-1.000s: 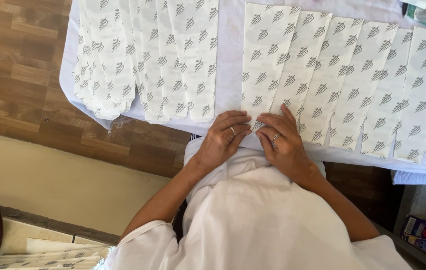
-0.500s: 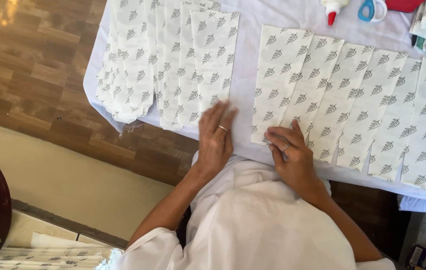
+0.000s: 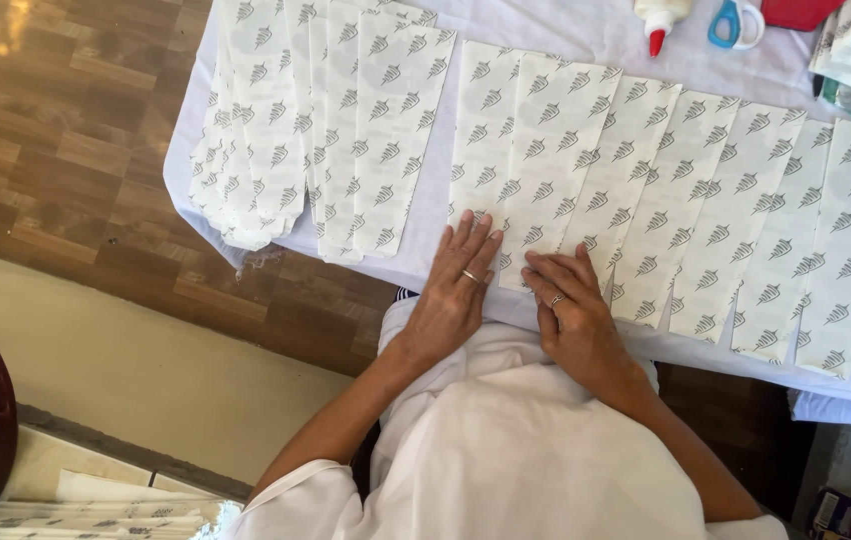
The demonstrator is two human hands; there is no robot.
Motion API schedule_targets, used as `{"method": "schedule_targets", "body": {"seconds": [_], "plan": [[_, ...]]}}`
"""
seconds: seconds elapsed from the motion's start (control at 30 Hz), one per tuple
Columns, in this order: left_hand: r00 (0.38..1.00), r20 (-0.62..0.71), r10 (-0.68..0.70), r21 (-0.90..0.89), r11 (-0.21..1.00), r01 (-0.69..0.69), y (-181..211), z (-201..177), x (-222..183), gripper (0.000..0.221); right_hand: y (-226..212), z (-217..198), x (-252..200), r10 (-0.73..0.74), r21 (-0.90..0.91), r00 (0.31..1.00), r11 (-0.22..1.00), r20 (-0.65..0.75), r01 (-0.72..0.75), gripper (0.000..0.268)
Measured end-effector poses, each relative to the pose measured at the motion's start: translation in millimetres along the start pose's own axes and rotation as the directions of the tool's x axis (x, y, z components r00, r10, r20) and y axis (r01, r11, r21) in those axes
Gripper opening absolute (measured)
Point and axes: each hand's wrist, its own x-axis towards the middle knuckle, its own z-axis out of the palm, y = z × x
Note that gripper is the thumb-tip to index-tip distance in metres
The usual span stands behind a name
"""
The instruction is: The person applies glue to the ends of printed paper strips and joins them together to form a stack.
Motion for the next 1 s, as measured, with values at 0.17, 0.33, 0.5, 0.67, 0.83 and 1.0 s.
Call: {"method": "schedule_targets", "body": {"seconds": [0.17, 0.33, 0.5, 0.67, 0.83, 1.0], "plan": [[0.999, 0.0, 0.046, -0.09, 0.995, -0.046, -31, -34, -4, 0.038, -10, 0, 14, -0.046, 0.056, 0.997, 0.997, -0.055, 0.049, 0.034], [0.993, -0.002, 0.122, -0.177, 0.977, -0.12, -44, -45, -3, 0.027, -15, 28, 31, -0.156, 0.135, 0.984, 0.977, -0.082, 0.166, 0.025], [0.984, -0.021, 0.175, -0.204, 0.963, -0.175, -48, -45, -5, 0.011, -12, 43, 33, -0.23, 0.045, 0.969, 0.971, -0.09, 0.235, 0.015], [0.989, -0.061, 0.137, -0.241, 0.959, -0.148, -44, -42, -2, 0.009, -15, 40, 35, -0.217, 0.045, 0.972, 0.974, -0.087, 0.221, 0.01], [0.996, -0.079, 0.052, -0.279, 0.958, -0.072, -42, -39, -4, 0.007, -11, 46, 34, -0.148, 0.099, 0.984, 0.982, -0.096, 0.158, 0.009], [0.997, -0.043, 0.069, -0.318, 0.945, -0.079, -43, -45, -4, 0.005, -12, 43, 33, -0.168, 0.081, 0.984, 0.982, -0.066, 0.173, 0.006]]}}
